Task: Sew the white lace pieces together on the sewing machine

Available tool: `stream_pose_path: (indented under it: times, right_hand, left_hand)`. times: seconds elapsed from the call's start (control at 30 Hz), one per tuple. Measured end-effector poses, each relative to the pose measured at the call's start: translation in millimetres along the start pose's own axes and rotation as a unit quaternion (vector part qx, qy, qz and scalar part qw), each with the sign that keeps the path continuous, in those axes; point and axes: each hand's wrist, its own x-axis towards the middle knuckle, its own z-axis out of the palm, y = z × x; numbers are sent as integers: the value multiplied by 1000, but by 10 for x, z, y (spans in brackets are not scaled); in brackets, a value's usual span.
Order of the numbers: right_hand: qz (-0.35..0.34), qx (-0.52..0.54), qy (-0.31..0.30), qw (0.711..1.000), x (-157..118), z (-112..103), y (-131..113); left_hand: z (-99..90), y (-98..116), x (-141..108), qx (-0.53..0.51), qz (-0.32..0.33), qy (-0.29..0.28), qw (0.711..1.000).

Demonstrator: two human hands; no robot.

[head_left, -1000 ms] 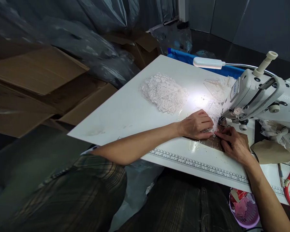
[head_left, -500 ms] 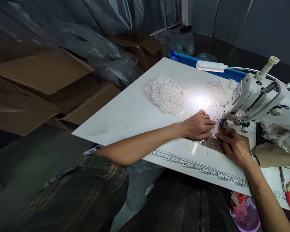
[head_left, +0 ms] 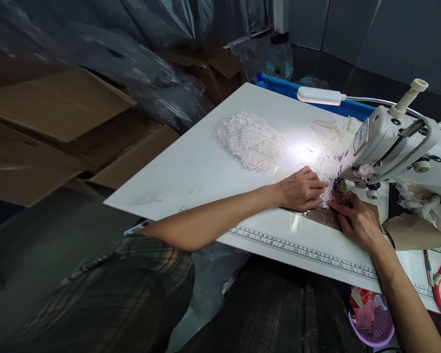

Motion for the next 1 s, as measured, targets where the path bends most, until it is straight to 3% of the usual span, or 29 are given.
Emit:
stream_pose_path:
  times: [0.43,0.77,1.0]
  right_hand:
    - [24,11,-21,999,-10,-8,-25]
    - [46,39,-29,998,-7,-10,-40]
    - [51,32,-22,998,-7,-1,-37]
  left_hand:
    - [-53,30,17,0,-19,-34,999]
    - [-40,2,42,-8,-12,-18,1000]
    - [-48,-62,164,14,14,-60,998]
